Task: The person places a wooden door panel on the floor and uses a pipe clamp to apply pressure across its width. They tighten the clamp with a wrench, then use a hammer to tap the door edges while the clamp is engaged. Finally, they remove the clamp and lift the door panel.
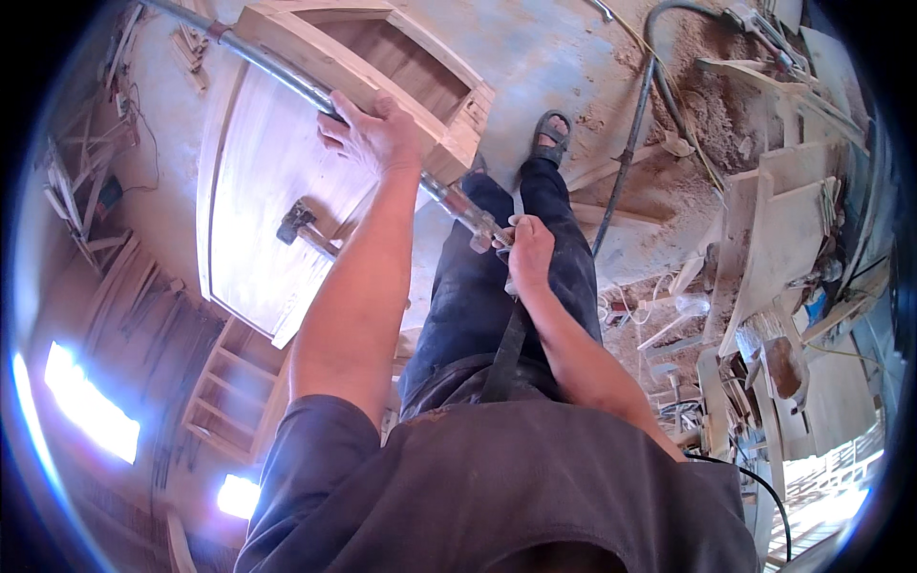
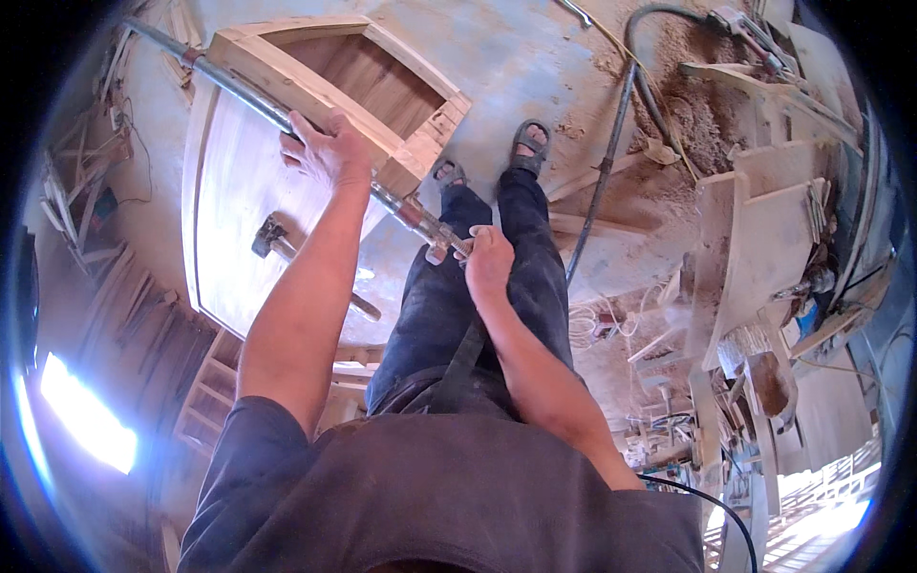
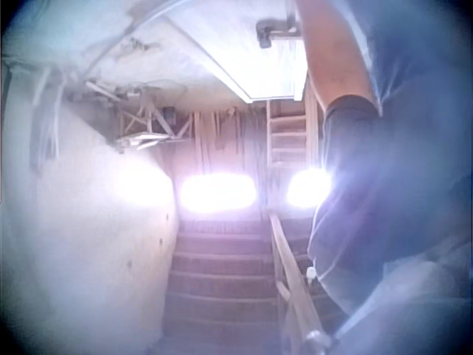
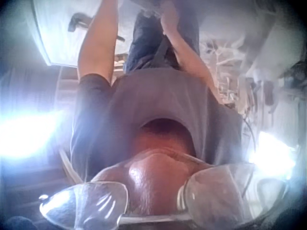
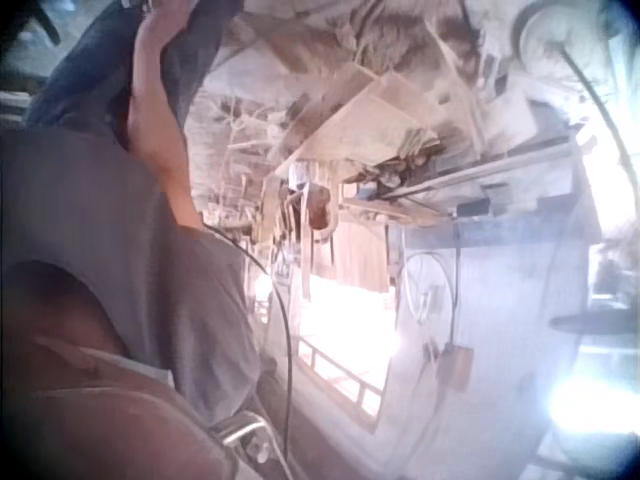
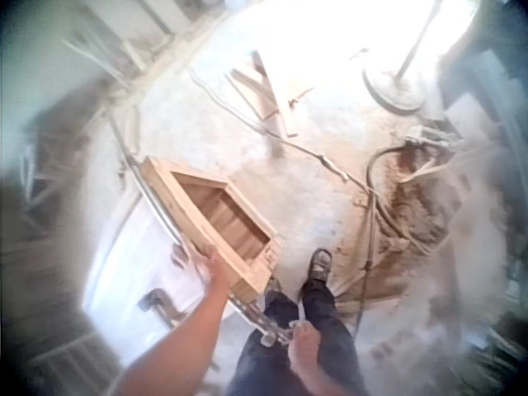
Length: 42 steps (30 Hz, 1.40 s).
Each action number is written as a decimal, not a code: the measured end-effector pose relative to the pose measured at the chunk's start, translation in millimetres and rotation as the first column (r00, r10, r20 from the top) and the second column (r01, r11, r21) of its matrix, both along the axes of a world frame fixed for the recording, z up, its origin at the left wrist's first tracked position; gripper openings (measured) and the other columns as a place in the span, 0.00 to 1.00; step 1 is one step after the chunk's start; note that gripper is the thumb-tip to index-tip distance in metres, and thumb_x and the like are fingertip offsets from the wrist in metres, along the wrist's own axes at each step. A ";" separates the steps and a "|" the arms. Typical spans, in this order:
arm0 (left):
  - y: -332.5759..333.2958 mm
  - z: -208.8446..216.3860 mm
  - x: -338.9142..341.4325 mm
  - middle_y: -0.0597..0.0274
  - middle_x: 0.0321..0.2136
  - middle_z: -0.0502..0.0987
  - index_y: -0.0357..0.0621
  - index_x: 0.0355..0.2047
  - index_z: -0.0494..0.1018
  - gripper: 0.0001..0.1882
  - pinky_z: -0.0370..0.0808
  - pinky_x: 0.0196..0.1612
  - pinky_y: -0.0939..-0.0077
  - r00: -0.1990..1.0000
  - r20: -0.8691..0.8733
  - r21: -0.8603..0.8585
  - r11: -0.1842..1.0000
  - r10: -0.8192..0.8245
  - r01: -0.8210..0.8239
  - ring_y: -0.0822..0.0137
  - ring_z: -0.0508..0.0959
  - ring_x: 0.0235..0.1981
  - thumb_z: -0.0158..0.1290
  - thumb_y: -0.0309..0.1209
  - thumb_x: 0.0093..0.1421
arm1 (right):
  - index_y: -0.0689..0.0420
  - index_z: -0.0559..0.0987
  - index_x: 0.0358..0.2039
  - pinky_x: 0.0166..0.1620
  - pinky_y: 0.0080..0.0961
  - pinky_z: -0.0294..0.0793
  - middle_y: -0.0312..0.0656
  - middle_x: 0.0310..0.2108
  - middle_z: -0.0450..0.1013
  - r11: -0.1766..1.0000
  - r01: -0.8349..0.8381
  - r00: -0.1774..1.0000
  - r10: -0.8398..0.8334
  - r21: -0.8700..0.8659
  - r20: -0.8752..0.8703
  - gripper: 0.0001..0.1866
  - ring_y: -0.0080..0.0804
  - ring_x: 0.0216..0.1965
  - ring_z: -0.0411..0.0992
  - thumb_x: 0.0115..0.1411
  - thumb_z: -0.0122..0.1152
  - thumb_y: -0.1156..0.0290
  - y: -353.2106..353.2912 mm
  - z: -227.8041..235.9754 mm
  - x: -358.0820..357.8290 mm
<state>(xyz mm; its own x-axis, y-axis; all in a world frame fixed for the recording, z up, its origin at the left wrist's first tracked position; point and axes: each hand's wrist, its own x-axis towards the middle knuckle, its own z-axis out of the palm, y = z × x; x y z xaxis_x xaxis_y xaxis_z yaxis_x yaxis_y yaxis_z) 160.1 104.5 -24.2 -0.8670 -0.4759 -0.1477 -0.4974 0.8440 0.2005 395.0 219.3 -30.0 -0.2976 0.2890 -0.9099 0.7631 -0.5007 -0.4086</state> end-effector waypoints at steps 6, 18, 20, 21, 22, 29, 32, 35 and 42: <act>10.5 18.2 0.8 0.22 0.67 0.39 0.40 0.70 0.50 0.53 0.44 0.70 0.40 0.994 0.107 0.019 1.000 -0.004 0.002 0.29 0.39 0.70 0.62 0.47 0.49 | 0.65 0.81 0.30 0.31 0.34 0.75 0.44 0.24 0.78 0.693 -0.702 0.704 0.710 0.166 0.016 0.16 0.37 0.26 0.78 0.60 0.57 0.62 57.7 -25.1 -3.9; 0.8 20.3 6.8 0.18 0.67 0.37 0.44 0.70 0.48 0.54 0.37 0.71 0.44 0.992 0.069 0.104 0.989 -0.110 0.102 0.28 0.36 0.70 0.62 0.45 0.48 | 0.71 0.72 0.40 0.47 0.48 0.73 0.53 0.38 0.74 0.303 0.585 0.786 -0.439 -0.752 0.435 0.42 0.52 0.42 0.73 0.67 0.36 0.35 7.6 27.7 26.3; -11.8 21.5 6.1 0.17 0.67 0.37 0.44 0.70 0.49 0.53 0.37 0.71 0.44 0.988 0.031 0.081 0.985 -0.154 0.151 0.27 0.37 0.70 0.63 0.46 0.48 | 0.74 0.70 0.45 0.52 0.50 0.71 0.55 0.43 0.73 0.456 0.688 0.724 -0.477 -0.564 0.497 0.45 0.52 0.47 0.71 0.66 0.34 0.33 -2.0 47.1 4.7; -17.0 24.1 5.3 0.17 0.66 0.39 0.42 0.69 0.50 0.54 0.37 0.71 0.42 0.984 0.001 0.111 0.977 -0.181 0.180 0.26 0.38 0.70 0.64 0.47 0.47 | 0.75 0.69 0.47 0.53 0.51 0.69 0.56 0.44 0.72 0.428 0.722 0.689 -0.519 -0.544 0.506 0.46 0.53 0.48 0.69 0.66 0.33 0.33 -6.1 53.3 -0.9; -20.6 26.5 10.4 0.17 0.66 0.40 0.41 0.69 0.51 0.54 0.38 0.71 0.41 0.984 -0.008 0.103 0.979 -0.178 0.178 0.26 0.39 0.69 0.64 0.46 0.47 | 0.76 0.68 0.50 0.55 0.51 0.68 0.57 0.46 0.71 0.400 0.750 0.656 -0.553 -0.527 0.514 0.47 0.53 0.50 0.68 0.66 0.33 0.33 -10.9 56.7 -4.9; -8.5 15.7 17.5 0.19 0.65 0.42 0.37 0.68 0.52 0.48 0.38 0.71 0.41 0.978 -0.085 0.103 0.975 -0.190 0.199 0.25 0.39 0.69 0.58 0.42 0.49 | 0.61 0.76 0.35 0.39 0.32 0.75 0.45 0.33 0.76 0.841 0.343 0.931 -0.364 -0.418 0.030 0.27 0.37 0.30 0.72 0.68 0.45 0.47 -83.0 49.5 48.3; -9.7 19.4 15.4 0.19 0.65 0.41 0.36 0.68 0.52 0.48 0.38 0.71 0.41 0.982 -0.068 0.091 0.979 -0.177 0.183 0.25 0.39 0.69 0.58 0.41 0.49 | 0.63 0.81 0.39 0.33 0.21 0.71 0.38 0.29 0.77 0.932 -0.308 0.947 0.279 -0.191 -0.160 0.13 0.21 0.29 0.73 0.59 0.63 0.66 -153.6 26.5 72.8; -14.5 17.7 13.4 0.19 0.65 0.41 0.36 0.68 0.52 0.48 0.38 0.71 0.42 0.984 -0.052 0.072 0.982 -0.173 0.177 0.26 0.39 0.69 0.58 0.41 0.50 | 0.57 0.79 0.50 0.47 0.30 0.75 0.48 0.44 0.79 0.646 -0.763 0.630 0.730 -0.031 -0.265 0.23 0.40 0.45 0.78 0.59 0.65 0.57 -207.4 16.8 74.8; -14.2 17.5 14.3 0.19 0.65 0.41 0.36 0.68 0.51 0.48 0.39 0.71 0.42 0.978 -0.075 0.069 0.977 -0.194 0.199 0.27 0.40 0.69 0.58 0.42 0.50 | 0.56 0.72 0.60 0.61 0.33 0.67 0.52 0.60 0.70 0.791 -0.354 0.851 0.051 -0.499 -0.523 0.28 0.42 0.63 0.66 0.63 0.60 0.54 -271.1 5.4 59.0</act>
